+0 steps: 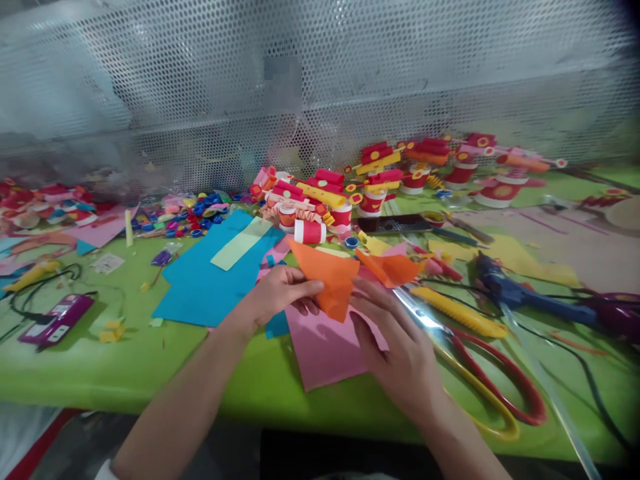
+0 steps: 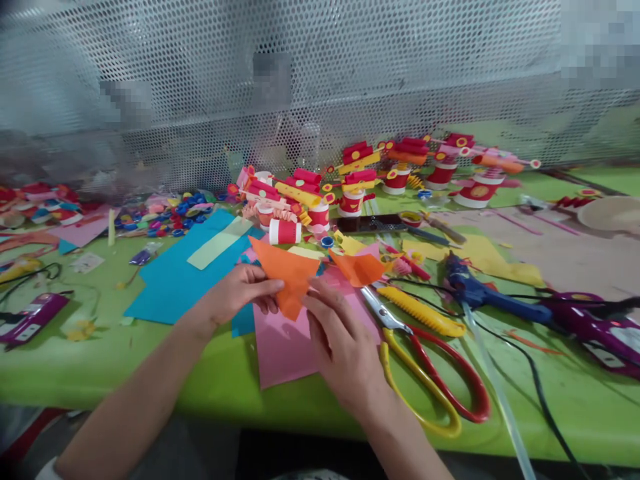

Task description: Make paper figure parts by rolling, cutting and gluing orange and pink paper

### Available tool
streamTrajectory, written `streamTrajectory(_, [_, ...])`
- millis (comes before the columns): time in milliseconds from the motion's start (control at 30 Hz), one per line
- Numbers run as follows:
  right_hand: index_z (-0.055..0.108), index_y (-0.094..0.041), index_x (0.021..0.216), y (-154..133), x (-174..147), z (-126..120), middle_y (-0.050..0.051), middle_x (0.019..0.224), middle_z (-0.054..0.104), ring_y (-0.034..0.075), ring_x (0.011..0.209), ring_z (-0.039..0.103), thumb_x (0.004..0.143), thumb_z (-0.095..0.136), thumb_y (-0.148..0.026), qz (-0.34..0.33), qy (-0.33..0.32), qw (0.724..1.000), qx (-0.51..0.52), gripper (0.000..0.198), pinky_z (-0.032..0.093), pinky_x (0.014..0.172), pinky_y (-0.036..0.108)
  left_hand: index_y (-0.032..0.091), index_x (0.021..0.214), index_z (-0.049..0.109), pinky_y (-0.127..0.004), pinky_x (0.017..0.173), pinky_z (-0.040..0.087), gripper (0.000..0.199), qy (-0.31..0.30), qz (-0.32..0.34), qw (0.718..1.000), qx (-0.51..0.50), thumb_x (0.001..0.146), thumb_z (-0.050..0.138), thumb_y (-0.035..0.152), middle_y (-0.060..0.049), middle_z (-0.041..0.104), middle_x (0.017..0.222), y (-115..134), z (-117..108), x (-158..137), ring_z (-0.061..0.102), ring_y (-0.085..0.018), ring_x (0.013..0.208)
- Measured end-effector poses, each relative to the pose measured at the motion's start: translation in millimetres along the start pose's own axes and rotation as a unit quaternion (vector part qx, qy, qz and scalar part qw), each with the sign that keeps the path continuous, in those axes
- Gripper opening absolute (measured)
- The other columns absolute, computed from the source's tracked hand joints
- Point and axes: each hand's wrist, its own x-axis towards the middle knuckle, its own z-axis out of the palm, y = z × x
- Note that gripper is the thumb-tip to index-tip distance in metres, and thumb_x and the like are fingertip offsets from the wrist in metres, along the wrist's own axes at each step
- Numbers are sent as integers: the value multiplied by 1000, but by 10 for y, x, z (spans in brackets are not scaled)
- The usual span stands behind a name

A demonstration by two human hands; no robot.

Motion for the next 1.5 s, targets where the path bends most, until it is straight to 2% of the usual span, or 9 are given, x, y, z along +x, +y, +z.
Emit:
streamTrajectory(233, [67,-21,124,4,-26,-35,17,152,54,22,107,73,93,63,-4,71,21,997,5,35,63,89,37,14,77,78,-25,64,56,24,-62,-18,998,19,85,79,37,-9,77,71,58,6,-67,70,-14,59])
streamTrajectory(567, [71,-19,114,-6,35,-47,17,138,62,17,99,74,94,60,0,12,4,1000,16,30,61,87,32,17,68,66,-24,59,47,29,-56,14,997,56,84,78,37,1,60,63,53,13,-80,58,-11,58])
streamTrajectory(667, [71,-19,116,0,8,-30,13,126,72,19,104,75,91,65,1,-3,45,999,-25,33,60,92,32,17,81,73,-27,69,52,44,-42,49,998,-27,88,69,60,-5,70,78,19,6,-38,65,-15,72])
streamTrajectory(800, [72,-22,119,16,-25,-32,8,115,79,20,103,76,87,69,3,-2,110,990,-84,41,60,95,32,18,115,76,-40,87,57,79,-125,87,981,-121,82,54,85,-18,75,118,9,-12,-36,71,-31,108])
streamTrajectory(900, [71,-26,123,20,-24,-42,11,117,77,24,104,75,89,68,1,1,111,990,-87,44,62,91,39,26,135,69,-43,103,52,74,-177,118,974,-73,74,81,67,-15,67,138,13,43,-91,62,-33,129])
streamTrajectory(1000, [71,-28,126,18,-12,-31,11,110,75,25,97,75,90,68,-3,-18,104,989,-105,44,62,82,40,34,143,62,-42,109,49,75,-159,114,981,11,74,91,38,-10,61,148,-8,169,-142,60,-30,132])
streamTrajectory(1233, [65,-27,132,-16,3,14,11,114,71,23,99,72,91,67,-3,-58,74,991,-97,48,62,85,40,20,103,79,-36,94,54,42,-3,6,1000,-18,91,68,58,-11,78,113,-55,315,-111,70,-29,114])
streamTrajectory(1367, [68,-25,123,-24,21,-9,10,110,68,22,98,70,91,68,-4,28,109,991,-72,39,60,87,40,14,107,76,-37,82,57,41,2,43,988,-150,88,72,50,-14,80,97,-63,234,-6,76,-28,93])
streamTrajectory(1500, [65,-24,126,8,17,-15,7,103,68,18,84,69,96,63,-11,124,89,988,1,32,62,74,32,9,113,74,-33,74,56,39,-2,47,985,-167,88,70,38,-17,81,92,-61,162,35,78,-28,86])
